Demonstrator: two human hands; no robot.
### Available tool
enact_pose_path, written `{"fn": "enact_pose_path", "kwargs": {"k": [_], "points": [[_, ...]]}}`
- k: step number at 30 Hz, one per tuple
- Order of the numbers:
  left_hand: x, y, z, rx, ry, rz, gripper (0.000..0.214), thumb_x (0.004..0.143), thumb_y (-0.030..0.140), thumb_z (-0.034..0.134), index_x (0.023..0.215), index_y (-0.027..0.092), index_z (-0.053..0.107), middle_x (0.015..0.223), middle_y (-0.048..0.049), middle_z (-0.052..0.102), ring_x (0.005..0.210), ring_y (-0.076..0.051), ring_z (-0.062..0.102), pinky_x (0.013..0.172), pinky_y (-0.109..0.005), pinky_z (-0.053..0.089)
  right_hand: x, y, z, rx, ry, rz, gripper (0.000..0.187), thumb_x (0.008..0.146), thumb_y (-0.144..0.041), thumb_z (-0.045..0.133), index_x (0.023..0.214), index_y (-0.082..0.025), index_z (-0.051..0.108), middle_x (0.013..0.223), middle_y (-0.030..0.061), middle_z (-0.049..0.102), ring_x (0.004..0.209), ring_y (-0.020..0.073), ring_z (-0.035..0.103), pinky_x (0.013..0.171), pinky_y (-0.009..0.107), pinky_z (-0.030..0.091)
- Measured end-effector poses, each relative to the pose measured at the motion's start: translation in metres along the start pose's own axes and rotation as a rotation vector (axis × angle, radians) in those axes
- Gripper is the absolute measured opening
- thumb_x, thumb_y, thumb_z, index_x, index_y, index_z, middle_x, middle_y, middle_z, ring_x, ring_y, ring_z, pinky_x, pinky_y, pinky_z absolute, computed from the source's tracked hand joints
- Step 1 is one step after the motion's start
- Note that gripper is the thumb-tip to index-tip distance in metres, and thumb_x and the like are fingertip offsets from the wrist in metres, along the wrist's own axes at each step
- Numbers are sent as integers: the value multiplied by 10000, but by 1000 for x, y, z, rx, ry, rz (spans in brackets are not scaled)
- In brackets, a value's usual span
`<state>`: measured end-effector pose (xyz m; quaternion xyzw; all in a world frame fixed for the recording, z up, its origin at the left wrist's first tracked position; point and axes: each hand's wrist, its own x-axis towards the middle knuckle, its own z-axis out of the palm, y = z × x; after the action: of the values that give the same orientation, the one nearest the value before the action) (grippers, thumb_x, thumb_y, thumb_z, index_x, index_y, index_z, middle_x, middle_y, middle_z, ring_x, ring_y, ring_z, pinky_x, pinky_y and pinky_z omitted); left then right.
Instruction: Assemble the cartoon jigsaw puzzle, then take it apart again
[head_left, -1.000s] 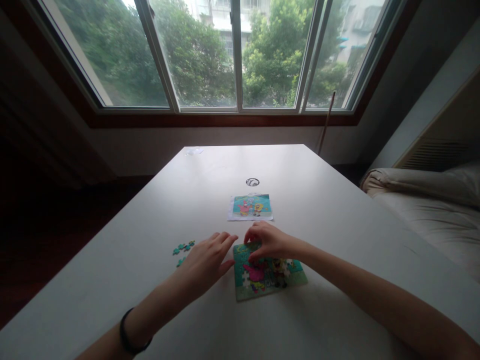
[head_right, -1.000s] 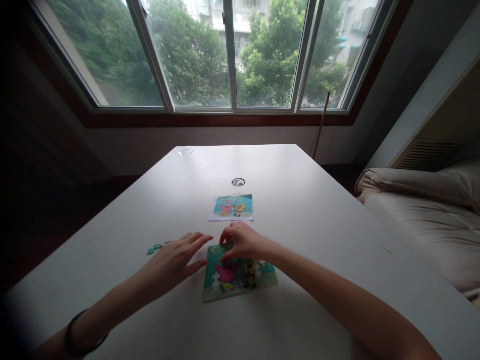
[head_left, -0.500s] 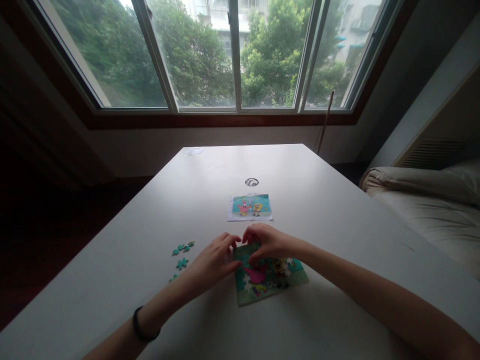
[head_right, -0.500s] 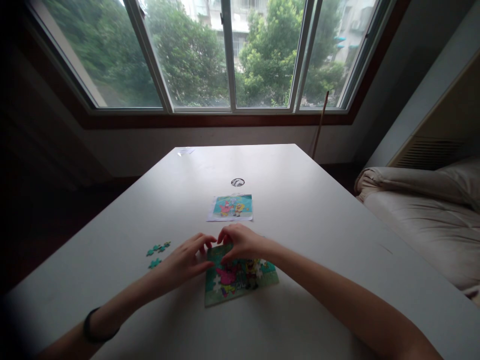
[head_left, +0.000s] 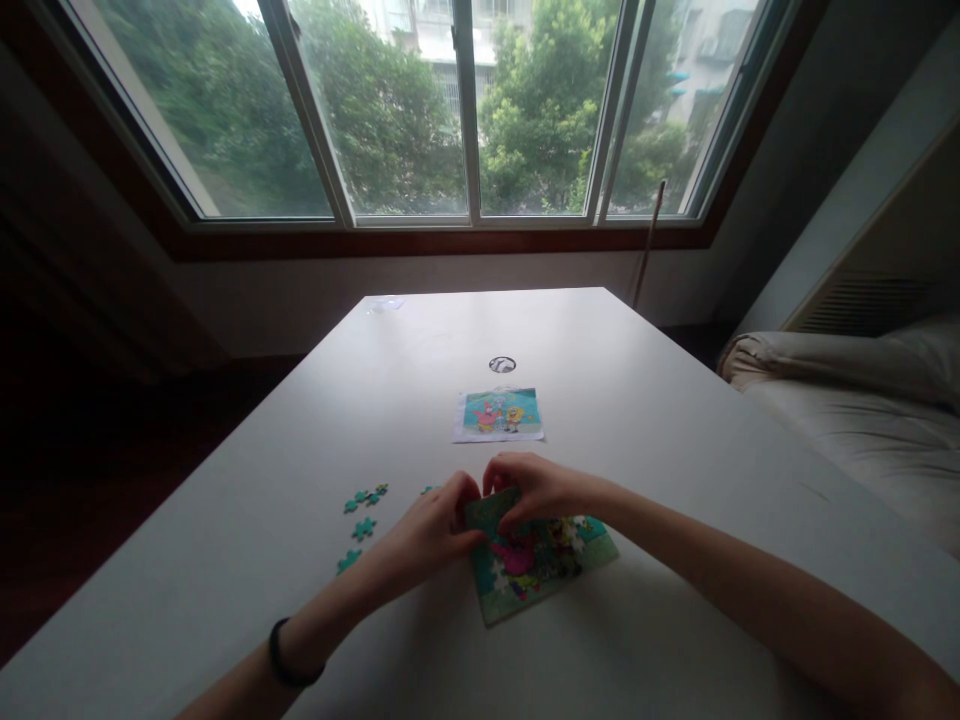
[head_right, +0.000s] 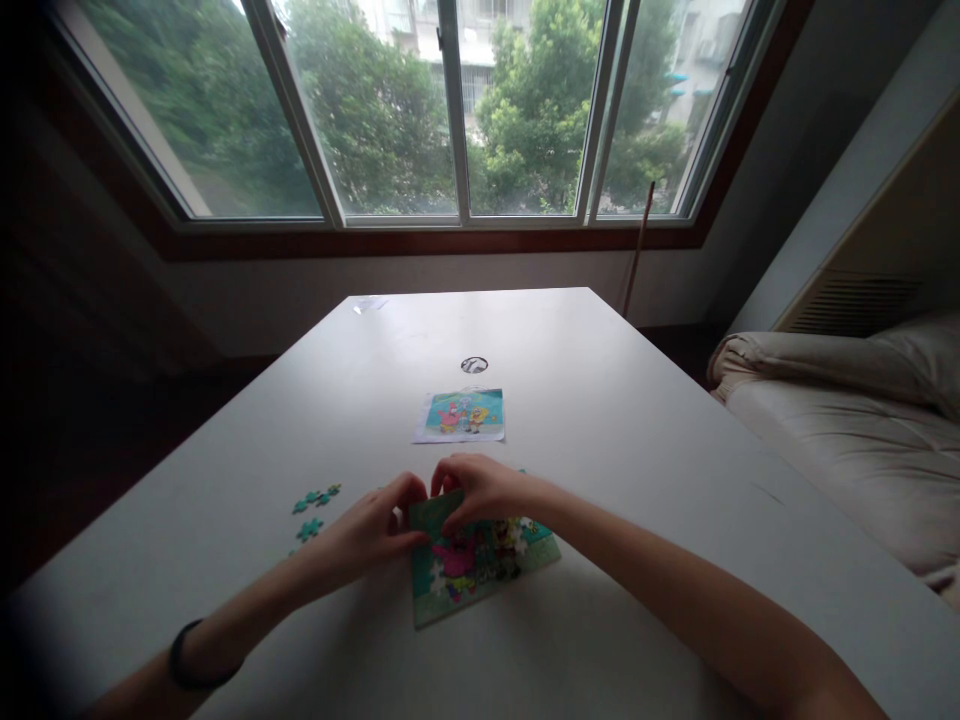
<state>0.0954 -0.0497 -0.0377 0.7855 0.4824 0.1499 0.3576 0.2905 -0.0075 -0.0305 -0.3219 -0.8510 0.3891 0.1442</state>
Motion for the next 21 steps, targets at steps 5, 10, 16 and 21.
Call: {"fn": "enact_pose_path", "kwargs": {"k": [5, 10, 16, 21], "points": [[2, -7, 1, -290, -35, -16, 247, 714, 240, 585, 912, 173, 452, 816, -17, 606, 715, -164, 563, 593, -251, 430, -1, 1, -1, 76, -36, 6, 344, 582, -223, 749, 872, -145, 581, 768, -20, 564, 700, 121, 494, 578, 196, 380], [4, -10, 1, -438, -79, -47, 265, 743, 271, 573, 941, 163, 434, 771, -10, 610, 704, -158, 561, 582, -243, 415, -3, -1, -4, -39, 33, -79, 321, 640, -284, 710, 901, -161, 570, 833, 5, 570, 754, 139, 506, 643, 228, 401], [6, -12, 6, -493, -56, -75, 323, 751, 352, 574, 959, 153, 429, 703, 10, 580, 585, -119, 500, 481, -202, 326, -5, -12, -5, -308, 171, -234, 221, 672, -245, 692, 855, -174, 590, 876, 42, 549, 825, 169, 497, 722, 276, 391], [8, -13, 11, -547, -11, -109, 368, 737, 411, 586, 949, 152, 433, 645, 24, 564, 514, -97, 460, 442, -187, 298, -2, -10, 1, -444, 117, -248, 216, 629, -234, 717, 803, -177, 602, 831, 44, 564, 802, 179, 501, 707, 286, 378]]}}
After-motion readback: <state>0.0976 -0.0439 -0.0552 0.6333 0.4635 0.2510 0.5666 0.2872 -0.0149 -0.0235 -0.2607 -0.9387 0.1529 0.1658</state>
